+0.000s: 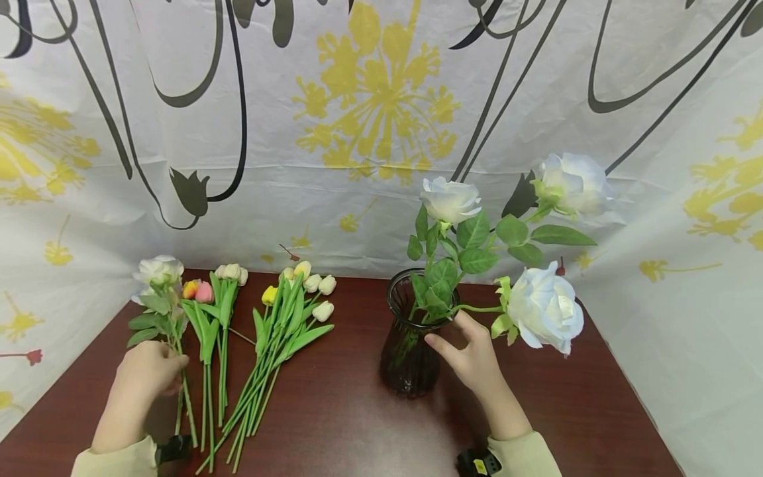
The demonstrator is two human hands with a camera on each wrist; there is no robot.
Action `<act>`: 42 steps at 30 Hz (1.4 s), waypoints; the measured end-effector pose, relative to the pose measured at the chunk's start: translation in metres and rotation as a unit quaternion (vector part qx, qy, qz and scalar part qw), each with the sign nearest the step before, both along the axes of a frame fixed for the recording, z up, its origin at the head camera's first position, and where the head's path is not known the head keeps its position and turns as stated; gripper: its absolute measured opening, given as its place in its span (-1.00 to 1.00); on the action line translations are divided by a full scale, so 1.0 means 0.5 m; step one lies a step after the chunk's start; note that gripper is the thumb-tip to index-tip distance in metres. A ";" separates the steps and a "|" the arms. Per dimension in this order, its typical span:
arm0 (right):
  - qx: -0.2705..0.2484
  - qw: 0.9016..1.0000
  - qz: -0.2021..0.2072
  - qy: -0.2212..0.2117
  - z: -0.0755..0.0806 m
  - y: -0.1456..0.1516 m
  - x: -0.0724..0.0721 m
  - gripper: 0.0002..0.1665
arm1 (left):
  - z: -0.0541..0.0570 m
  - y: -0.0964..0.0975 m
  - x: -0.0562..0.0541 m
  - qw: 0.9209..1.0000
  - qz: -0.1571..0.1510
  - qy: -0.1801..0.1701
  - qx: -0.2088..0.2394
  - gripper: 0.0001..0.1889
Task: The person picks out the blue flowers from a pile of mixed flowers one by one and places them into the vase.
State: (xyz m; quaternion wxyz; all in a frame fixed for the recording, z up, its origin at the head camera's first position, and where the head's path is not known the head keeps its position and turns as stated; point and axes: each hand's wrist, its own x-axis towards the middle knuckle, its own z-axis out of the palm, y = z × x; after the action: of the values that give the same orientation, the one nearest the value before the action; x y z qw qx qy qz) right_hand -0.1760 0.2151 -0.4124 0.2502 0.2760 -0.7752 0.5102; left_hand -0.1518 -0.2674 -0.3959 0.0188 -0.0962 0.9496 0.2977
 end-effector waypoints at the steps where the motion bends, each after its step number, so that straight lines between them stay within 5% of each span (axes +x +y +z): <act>1: 0.001 1.000 0.001 0.003 0.006 -0.003 0.004 -0.39 | 0.003 0.003 0.000 1.000 -0.002 0.006 -0.002 -0.57; 15: 0.005 1.000 0.004 0.003 0.042 -0.017 0.023 -0.45 | 0.032 0.059 0.007 0.992 -0.029 0.125 -0.010 -0.78; 23: 0.007 1.000 0.000 0.006 0.017 -0.005 0.008 -0.44 | 0.037 0.093 0.008 0.983 -0.045 0.177 0.007 -0.84; 34: 0.014 1.000 0.000 0.006 -0.003 0.009 -0.003 -0.35 | 0.031 0.134 0.009 0.957 -0.075 0.279 0.013 -0.87; 42: 0.024 0.999 -0.019 0.019 -0.002 0.010 -0.003 -0.33 | 0.032 0.158 0.011 0.959 -0.102 0.261 0.047 -0.89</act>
State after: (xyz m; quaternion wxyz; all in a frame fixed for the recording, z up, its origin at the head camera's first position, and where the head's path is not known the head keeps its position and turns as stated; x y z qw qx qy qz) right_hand -0.1773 0.2199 -0.4132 0.2681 0.2767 -0.7873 0.4814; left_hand -0.1462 -0.1883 -0.3800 -0.1951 0.0830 0.9112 0.3531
